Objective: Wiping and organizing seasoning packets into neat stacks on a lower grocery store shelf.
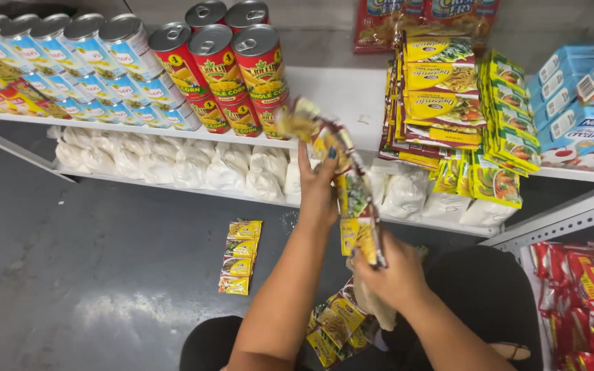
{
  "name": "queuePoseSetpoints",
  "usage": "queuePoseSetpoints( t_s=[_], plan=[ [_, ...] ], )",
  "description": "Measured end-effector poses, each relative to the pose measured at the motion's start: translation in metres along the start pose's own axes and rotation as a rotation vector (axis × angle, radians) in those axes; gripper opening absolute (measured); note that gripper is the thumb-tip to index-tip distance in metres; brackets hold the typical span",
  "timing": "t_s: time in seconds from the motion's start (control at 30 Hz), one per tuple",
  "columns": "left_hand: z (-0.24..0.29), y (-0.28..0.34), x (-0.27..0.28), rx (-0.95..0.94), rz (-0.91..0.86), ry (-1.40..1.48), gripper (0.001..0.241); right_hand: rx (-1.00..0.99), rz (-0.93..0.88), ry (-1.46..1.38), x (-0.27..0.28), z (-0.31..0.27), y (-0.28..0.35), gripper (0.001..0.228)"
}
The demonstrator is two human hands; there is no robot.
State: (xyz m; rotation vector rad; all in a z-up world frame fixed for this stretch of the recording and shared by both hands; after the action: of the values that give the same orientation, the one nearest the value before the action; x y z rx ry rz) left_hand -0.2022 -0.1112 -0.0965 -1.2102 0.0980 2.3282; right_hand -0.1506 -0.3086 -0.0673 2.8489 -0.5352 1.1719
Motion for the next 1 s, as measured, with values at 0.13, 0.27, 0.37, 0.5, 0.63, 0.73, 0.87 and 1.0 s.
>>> queuePoseSetpoints(
  t_s=[0.13, 0.27, 0.37, 0.5, 0.63, 0.73, 0.87, 1.0],
  plan=[
    [0.006, -0.052, 0.002, 0.137, -0.035, -0.148, 0.086, 0.033, 0.131, -0.212, 0.009, 0.017, -0.03, 0.04],
    [-0.018, -0.111, 0.036, 0.236, -0.043, -0.163, 0.073, 0.036, 0.106, -0.304, 0.013, 0.014, -0.084, 0.036],
    [-0.031, -0.148, 0.043, 0.254, -0.072, -0.047, 0.066, 0.015, 0.143, -0.246, 0.008, 0.019, -0.121, 0.039],
    [-0.035, -0.204, 0.032, 0.217, -0.062, -0.071, 0.064, 0.048, 0.29, -0.539, -0.012, 0.041, -0.171, 0.04],
    [-0.083, -0.247, 0.051, 0.198, -0.168, -0.124, 0.066, -0.014, 0.361, -0.454, -0.021, 0.055, -0.201, 0.039],
    [-0.103, -0.242, 0.039, 0.165, -0.367, -0.648, 0.056, -0.263, 0.418, -0.211, -0.012, 0.047, -0.205, 0.039],
    [-0.111, -0.239, 0.034, 0.279, -0.335, -0.353, 0.061, -0.479, 0.285, 0.02, -0.009, 0.037, -0.213, 0.042],
    [-0.118, -0.223, 0.037, 0.132, -0.452, -0.921, 0.056, -0.467, 0.36, 0.295, -0.003, 0.021, -0.213, 0.05]
  ],
)
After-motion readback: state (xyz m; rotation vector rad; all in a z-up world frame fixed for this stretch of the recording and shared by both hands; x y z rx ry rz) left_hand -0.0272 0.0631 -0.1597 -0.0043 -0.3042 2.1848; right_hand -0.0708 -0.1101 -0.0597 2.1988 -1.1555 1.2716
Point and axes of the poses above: each hand's wrist, its own y-axis away from the middle knuckle, its own x-axis out of the back of the hand, z = x × y, the point moved 2 cm from there along -y, towards the middle knuckle, and after that the axes turned 7 degrees about -z, right-handed, at the moved point
